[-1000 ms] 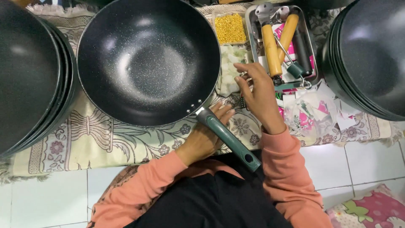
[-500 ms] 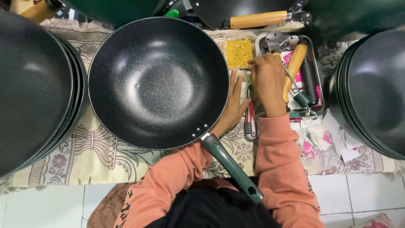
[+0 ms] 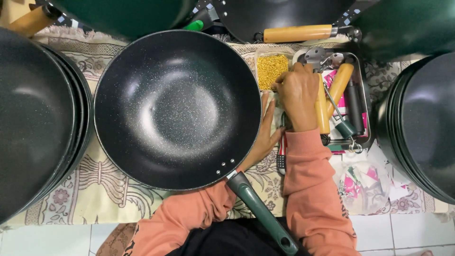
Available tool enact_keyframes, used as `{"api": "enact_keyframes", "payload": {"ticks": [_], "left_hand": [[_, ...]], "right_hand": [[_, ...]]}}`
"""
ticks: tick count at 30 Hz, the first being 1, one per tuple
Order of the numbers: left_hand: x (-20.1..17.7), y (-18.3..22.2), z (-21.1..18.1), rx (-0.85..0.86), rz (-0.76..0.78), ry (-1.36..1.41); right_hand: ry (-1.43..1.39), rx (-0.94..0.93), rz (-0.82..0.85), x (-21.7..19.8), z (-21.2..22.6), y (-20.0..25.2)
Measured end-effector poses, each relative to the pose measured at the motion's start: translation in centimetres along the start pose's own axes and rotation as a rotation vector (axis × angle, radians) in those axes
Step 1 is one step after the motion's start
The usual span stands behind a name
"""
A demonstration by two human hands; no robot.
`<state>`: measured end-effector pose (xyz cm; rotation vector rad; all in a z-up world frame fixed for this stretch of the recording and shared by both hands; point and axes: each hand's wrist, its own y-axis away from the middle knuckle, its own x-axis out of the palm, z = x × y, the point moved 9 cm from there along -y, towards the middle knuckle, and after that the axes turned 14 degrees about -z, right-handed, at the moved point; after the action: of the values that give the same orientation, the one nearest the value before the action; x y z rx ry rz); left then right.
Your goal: Assembling a handle to a metal pan using a screwdriver and then cleaning the pan with a cloth.
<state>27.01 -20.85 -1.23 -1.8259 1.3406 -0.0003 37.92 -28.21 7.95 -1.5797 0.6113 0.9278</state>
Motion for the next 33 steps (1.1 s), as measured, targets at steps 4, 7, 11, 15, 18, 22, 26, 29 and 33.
{"api": "enact_keyframes", "payload": {"ticks": [4,7,11,15,18,22,26,29,33], "left_hand": [[-0.3,-0.4,-0.2,0.011,0.025,-0.051],[0.0,-0.1,0.0,-0.025,0.026,0.018],[-0.3,-0.2,-0.2,-0.024,0.038,0.002],[-0.5,-0.6,-0.3,-0.05,0.04,0.082],[-4.0,-2.6,-2.8,-0.161,0.004,0.309],[-3.9,-2.6,-3.3,-0.194,-0.046,0.556],[-5.7,-2.9,-4.2,-0.249,-0.076,0.636],[-4.1,-1.5,-2.4,-0.225,-0.082,0.623],[-4.7,-1.6,-2.7,-0.225,-0.093,0.708]], "right_hand": [[-0.022,0.003,0.001,0.5,-0.2,-0.2],[-0.127,0.07,0.005,-0.4,-0.8,-0.1],[-0.351,0.161,-0.027,-2.8,-1.2,-0.4],[-0.68,0.278,-0.057,-4.6,-1.2,-0.5],[-0.823,0.334,-0.073,-6.3,-1.1,0.0],[-0.845,0.37,-0.025,-10.0,-0.5,1.6],[-0.836,0.367,0.106,-12.3,1.2,4.2],[-0.822,0.38,0.114,-13.1,1.3,6.2],[-0.823,0.441,0.076,-13.6,0.0,8.4]]}}
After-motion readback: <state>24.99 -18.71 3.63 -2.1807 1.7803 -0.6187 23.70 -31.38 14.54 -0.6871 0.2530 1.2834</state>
